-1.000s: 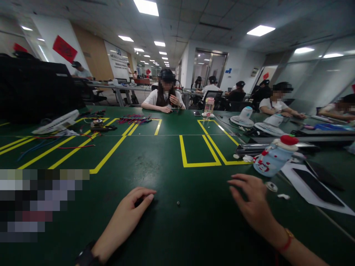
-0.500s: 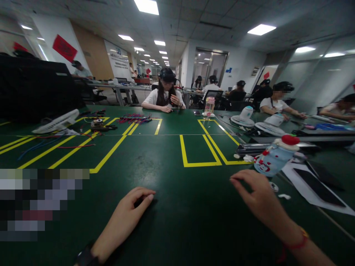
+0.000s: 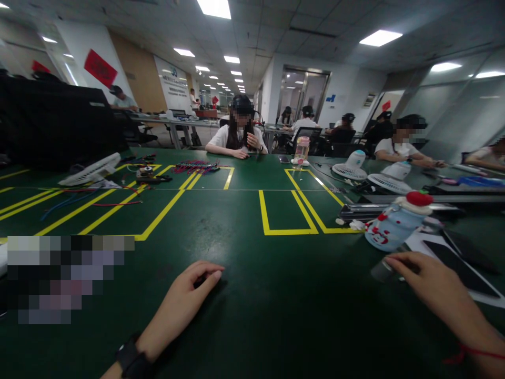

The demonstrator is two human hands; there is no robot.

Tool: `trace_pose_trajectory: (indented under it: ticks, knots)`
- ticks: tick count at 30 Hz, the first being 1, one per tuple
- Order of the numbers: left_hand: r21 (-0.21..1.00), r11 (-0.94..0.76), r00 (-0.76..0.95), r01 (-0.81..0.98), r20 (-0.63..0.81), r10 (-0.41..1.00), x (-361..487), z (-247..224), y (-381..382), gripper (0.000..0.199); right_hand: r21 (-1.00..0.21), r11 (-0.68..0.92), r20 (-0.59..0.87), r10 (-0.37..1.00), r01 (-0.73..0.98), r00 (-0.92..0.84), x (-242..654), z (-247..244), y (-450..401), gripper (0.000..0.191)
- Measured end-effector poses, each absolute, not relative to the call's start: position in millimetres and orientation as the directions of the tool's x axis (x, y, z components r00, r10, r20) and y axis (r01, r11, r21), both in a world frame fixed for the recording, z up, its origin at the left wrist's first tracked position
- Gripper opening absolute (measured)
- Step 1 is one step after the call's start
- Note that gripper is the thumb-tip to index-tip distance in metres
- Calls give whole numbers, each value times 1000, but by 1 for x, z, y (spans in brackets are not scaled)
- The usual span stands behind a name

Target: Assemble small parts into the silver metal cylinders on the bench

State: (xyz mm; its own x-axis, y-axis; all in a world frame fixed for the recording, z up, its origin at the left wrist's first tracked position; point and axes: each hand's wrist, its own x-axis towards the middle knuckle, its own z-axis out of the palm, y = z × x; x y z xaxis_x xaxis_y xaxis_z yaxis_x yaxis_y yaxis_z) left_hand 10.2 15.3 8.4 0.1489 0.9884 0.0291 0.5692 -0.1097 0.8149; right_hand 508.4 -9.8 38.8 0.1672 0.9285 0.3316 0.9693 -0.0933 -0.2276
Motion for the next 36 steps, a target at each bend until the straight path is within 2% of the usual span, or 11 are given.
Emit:
trace_pose_trajectory:
  ticks: [4,8,12,15,17,20,22,25,29,32,36]
  knots:
    - [816,-101,150,569,18,988,10,9,15,29,-338,-188,298,908,922,295,515,33,-10,31]
    - [815,-108,153,569,24,988,11,9,15,29,-444,-138,301,908,885,292,523,16,-15,33]
    - [817,-99,142,568,21,990,12,10,15,30,-505,-209,231,902,838,364,528,-4,-19,68]
    - [823,-102,145,558,24,989,14,10,15,30,-484,-274,175,900,831,399,505,-3,-17,69]
    - [822,-105,147,560,27,989,15,9,15,30,-522,-160,199,932,838,302,469,8,-14,63]
    - [809,-118,149,576,38,988,17,7,15,31,-607,147,216,976,781,-16,390,26,-8,51]
    - [797,-130,162,590,41,986,18,6,15,31,-667,305,205,952,680,-226,337,33,-6,47]
    - [781,-145,152,608,64,986,24,12,13,30,-718,429,234,891,548,-390,279,30,-2,45]
    - [749,-304,213,588,219,952,47,29,7,23,-768,424,257,890,480,-375,254,10,1,56]
    - [706,-402,312,584,262,913,70,40,6,22,-827,358,235,921,433,-312,257,-2,4,67]
    - [721,-412,286,557,300,910,83,41,13,22,-828,355,232,922,434,-311,261,-4,4,56]
